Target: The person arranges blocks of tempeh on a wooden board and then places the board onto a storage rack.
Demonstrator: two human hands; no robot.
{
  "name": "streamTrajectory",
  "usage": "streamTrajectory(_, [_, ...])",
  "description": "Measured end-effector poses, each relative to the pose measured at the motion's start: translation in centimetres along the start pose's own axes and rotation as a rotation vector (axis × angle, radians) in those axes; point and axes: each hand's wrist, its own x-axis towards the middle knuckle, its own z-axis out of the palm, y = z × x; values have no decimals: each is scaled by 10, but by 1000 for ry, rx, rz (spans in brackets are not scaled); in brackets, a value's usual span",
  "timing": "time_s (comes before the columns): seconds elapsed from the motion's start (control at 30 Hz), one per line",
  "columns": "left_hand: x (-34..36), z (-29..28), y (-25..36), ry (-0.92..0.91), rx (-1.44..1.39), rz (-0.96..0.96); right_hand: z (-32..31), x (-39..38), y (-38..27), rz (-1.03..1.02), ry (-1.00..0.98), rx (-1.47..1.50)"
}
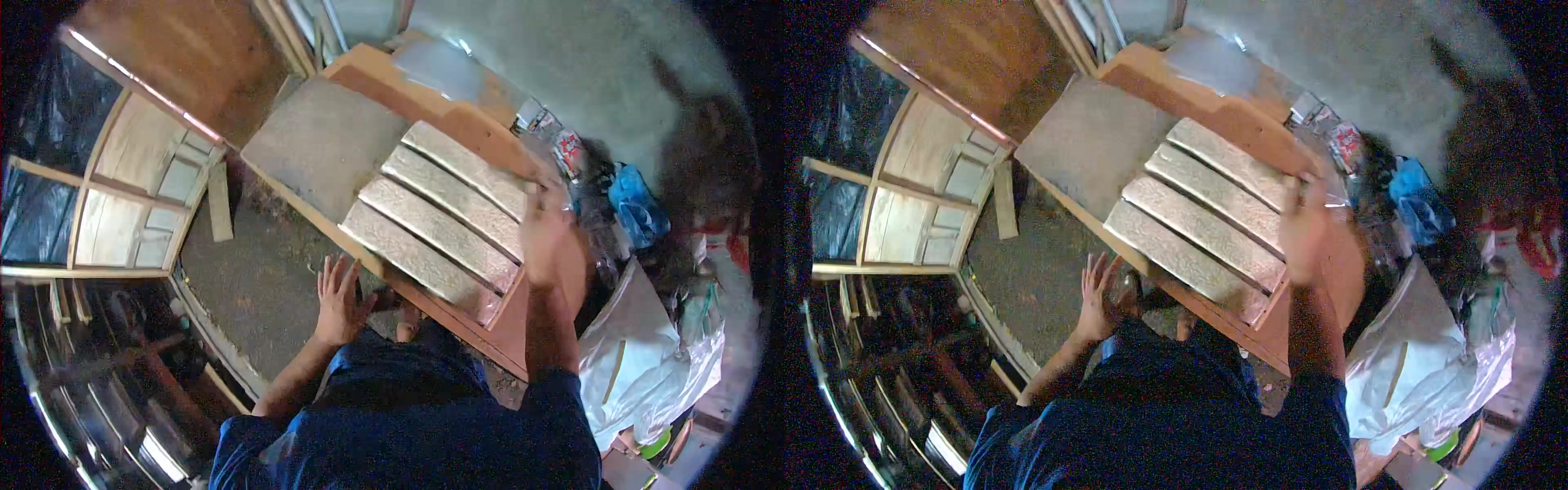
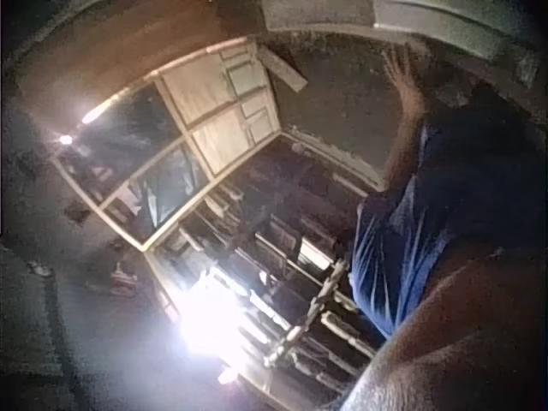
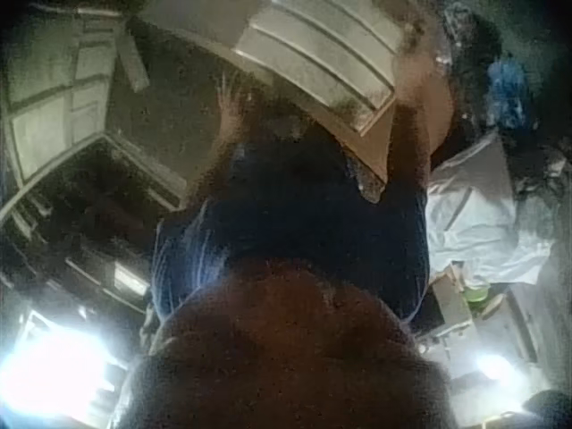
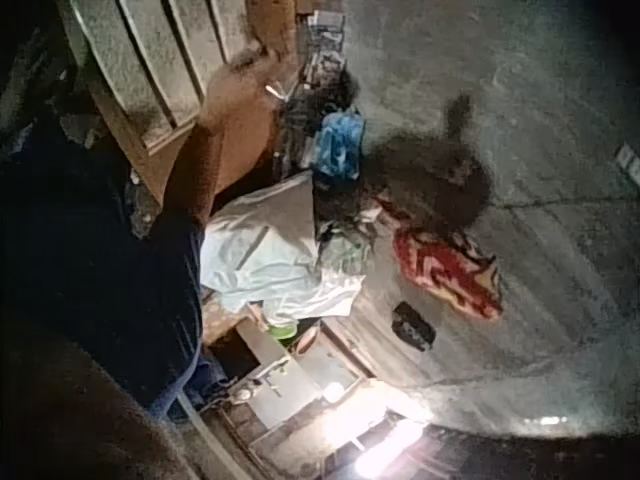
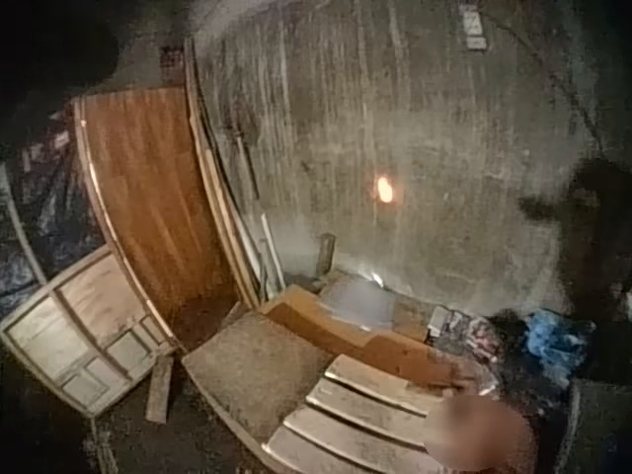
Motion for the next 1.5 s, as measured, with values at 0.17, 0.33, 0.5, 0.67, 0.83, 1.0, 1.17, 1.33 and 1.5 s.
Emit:
streamTrajectory(0.17, [-3,9,7,45,-41,72,-28,-40,59,662,-99,1110])
streamTrajectory(0.33, [-3,11,31,-35,50,0,-43,-97,83,839,-550,1343])
streamTrajectory(0.5, [14,27,45,-39,79,44,-37,-111,68,749,-808,1199])
streamTrajectory(0.67, [25,57,53,-116,30,39,-19,-74,21,578,-993,863])
streamTrajectory(0.83, [28,58,62,-193,19,-13,-5,-58,-8,13,-1013,290])
streamTrajectory(1.0, [31,56,63,-200,9,-38,16,-46,-22,-385,-907,69])
streamTrajectory(1.17, [53,50,69,-162,35,-104,34,-30,-23,-514,-876,46])
streamTrajectory(1.33, [70,52,68,-162,51,-150,42,-12,-34,-612,-1013,-36])
streamTrajectory(1.5, [73,58,67,-146,78,-145,51,-8,-51,-625,-1024,57])
